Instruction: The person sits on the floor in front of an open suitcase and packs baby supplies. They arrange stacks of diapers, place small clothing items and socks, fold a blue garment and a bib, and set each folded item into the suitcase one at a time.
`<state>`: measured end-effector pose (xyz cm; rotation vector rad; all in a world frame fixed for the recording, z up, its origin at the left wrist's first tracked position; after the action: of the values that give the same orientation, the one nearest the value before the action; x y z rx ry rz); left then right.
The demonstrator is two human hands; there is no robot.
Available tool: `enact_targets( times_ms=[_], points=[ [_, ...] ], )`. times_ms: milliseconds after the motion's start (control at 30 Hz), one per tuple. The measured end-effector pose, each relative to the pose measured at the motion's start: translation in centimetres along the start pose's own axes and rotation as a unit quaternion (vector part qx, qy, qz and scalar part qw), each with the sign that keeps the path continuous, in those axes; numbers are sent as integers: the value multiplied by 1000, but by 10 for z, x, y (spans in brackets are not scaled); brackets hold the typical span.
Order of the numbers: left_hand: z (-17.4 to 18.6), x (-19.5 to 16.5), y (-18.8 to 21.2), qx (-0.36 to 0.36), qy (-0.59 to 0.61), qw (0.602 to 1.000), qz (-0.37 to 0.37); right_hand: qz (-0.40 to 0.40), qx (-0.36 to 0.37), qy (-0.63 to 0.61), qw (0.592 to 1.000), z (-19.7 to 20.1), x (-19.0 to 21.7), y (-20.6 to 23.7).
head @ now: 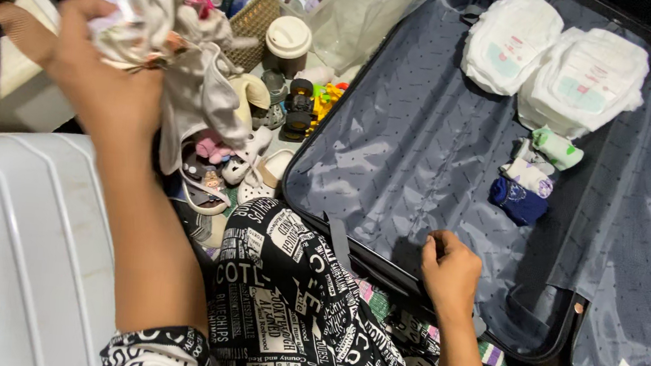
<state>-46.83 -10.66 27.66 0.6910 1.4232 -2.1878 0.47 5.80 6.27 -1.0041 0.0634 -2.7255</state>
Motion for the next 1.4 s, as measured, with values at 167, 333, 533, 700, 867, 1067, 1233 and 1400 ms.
enact_targets(
  times_ms=[167,333,533,700,867,1067,1233,1400],
  points=[
    [46,-60,13,-27,-64,994,-83,-27,7,-5,1000,-1,-1,1],
    [44,-60,38,29,-40,998,37,-21,4,-6,1000,-1,-1,0],
    [-9,-24,77,146,-78,976,145,-12,-1,-9,1000,-3,-1,0],
    [-63,18,108,270,-129,938,175,-14,1,1,1000,-5,-4,-1],
    [-108,55,143,403,-215,867,201,-12,-2,2,1000,-7,-7,-3],
    [-115,65,152,464,-273,817,205,-5,-2,14,1000,-10,-10,-5],
    [-122,57,143,523,-222,796,209,-9,-1,9,1000,-11,-10,-5],
    [-162,30,85,401,20,916,28,-18,-8,15,1000,-9,-10,-3]
  ],
)
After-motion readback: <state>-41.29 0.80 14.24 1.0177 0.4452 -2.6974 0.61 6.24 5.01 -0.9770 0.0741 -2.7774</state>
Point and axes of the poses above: each hand's wrist, its own y-axis away from the middle knuckle, its own z-axis out of the back of the hand, x = y × z, the point moved 10 cm from there along -y, towards the middle knuckle, and after that the axes turned 1 degree about z, right-handed, at the moved point
